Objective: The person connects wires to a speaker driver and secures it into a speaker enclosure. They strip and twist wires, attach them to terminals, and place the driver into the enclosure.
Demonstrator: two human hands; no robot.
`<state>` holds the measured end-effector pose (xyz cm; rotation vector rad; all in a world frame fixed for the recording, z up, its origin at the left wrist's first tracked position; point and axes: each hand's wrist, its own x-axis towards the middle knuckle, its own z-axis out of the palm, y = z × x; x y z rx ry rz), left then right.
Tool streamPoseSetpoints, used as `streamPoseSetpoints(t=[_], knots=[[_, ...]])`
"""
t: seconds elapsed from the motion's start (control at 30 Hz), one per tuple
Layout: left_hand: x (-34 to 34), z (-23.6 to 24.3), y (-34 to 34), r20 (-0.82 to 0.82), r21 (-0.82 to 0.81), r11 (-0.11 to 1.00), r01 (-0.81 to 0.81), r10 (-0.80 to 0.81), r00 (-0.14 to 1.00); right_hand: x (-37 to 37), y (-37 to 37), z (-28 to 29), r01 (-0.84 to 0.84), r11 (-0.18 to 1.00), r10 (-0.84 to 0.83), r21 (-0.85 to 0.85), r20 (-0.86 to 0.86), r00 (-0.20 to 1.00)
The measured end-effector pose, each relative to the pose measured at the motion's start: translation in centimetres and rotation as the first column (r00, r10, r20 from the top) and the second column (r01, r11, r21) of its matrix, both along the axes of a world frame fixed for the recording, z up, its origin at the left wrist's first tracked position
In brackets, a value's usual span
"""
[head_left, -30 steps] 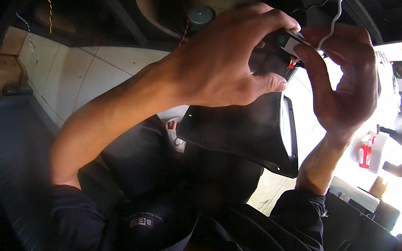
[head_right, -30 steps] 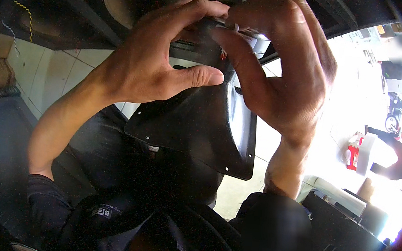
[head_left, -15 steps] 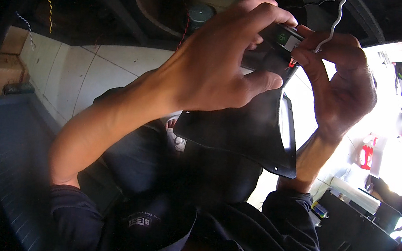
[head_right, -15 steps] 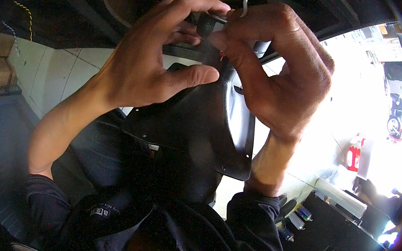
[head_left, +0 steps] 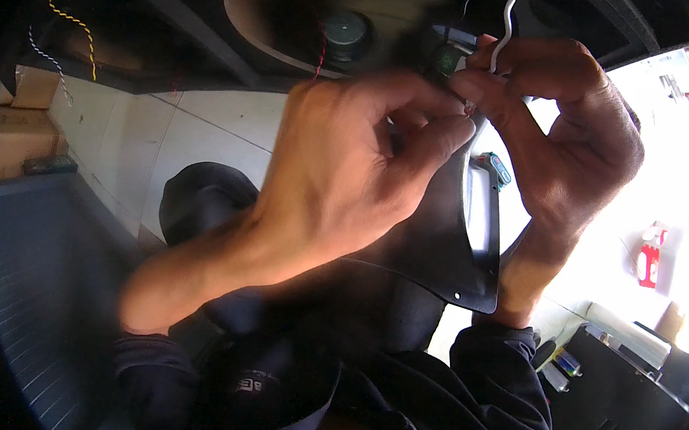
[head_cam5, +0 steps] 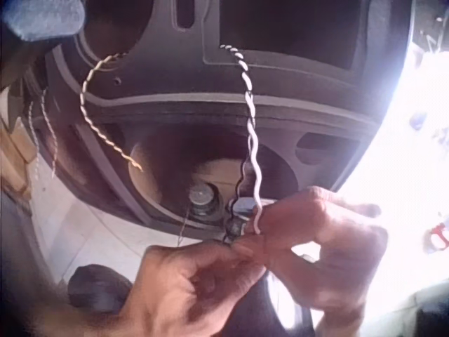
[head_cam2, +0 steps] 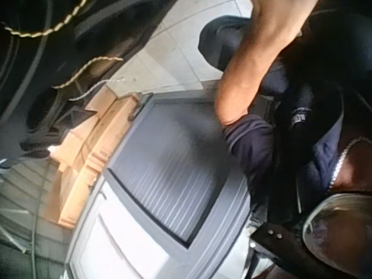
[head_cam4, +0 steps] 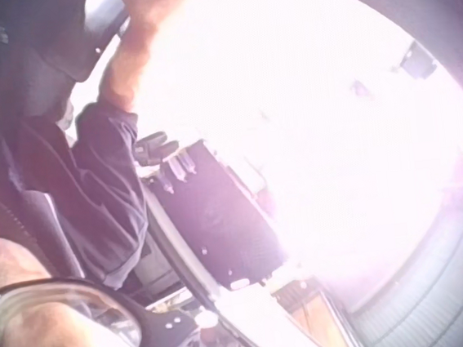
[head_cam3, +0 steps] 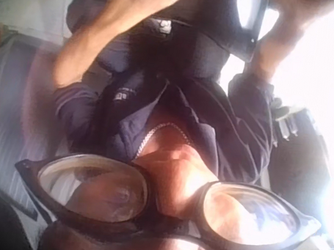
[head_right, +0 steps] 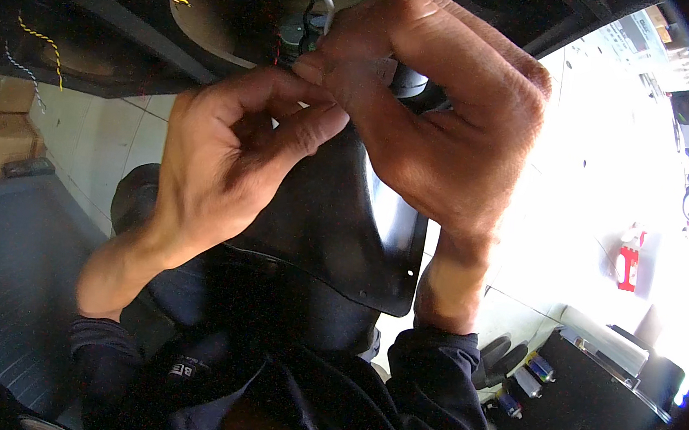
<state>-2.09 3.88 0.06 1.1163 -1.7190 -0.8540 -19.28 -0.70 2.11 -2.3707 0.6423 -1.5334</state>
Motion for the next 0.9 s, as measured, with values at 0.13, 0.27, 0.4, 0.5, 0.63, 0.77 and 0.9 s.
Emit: streamPoseSetpoints(t=[0.13,0.27,0.4,0.5,0.63,0.77,0.9], knots=[[-1.4,0.9,0.3,-0.309,0.37,0.926,0.075,0.046,0.95,0.3,0.5,0.3,0.071,0.997,-0.071,0.007,-0.031,0.997],[-1.7,1.4,1.1,-0.629,0.598,0.748,0.288,0.216,0.747,0.1,0.4,0.6,0.048,0.998,-0.05,-0.038,-0.064,0.997],[-2.0,1.5,1.4,-0.779,0.604,0.633,0.484,0.34,0.527,-0.2,-0.8,-1.1,-0.006,0.991,0.017,-0.13,0.087,0.996],[-1.9,1.0,1.8,-0.831,0.541,0.615,0.574,0.289,0.475,-0.2,-0.3,-1.8,0.015,0.995,0.001,-0.097,0.16,0.987],[-2.0,1.0,1.8,-0.496,0.515,0.826,0.228,0.07,0.865,-1.0,-0.3,0.4,-0.019,0.994,0.014,-0.111,-0.042,0.999],[-2.5,0.1,2.0,0.11,-0.058,0.977,-0.207,0.213,0.971,-1.2,-0.4,0.3,-0.016,0.996,0.013,-0.085,-0.028,1.0],[-3.1,0.6,1.8,0.317,-0.497,0.847,-0.188,0.378,0.87,-1.2,-0.1,0.6,-0.01,0.997,0.006,-0.082,-0.053,0.999]])
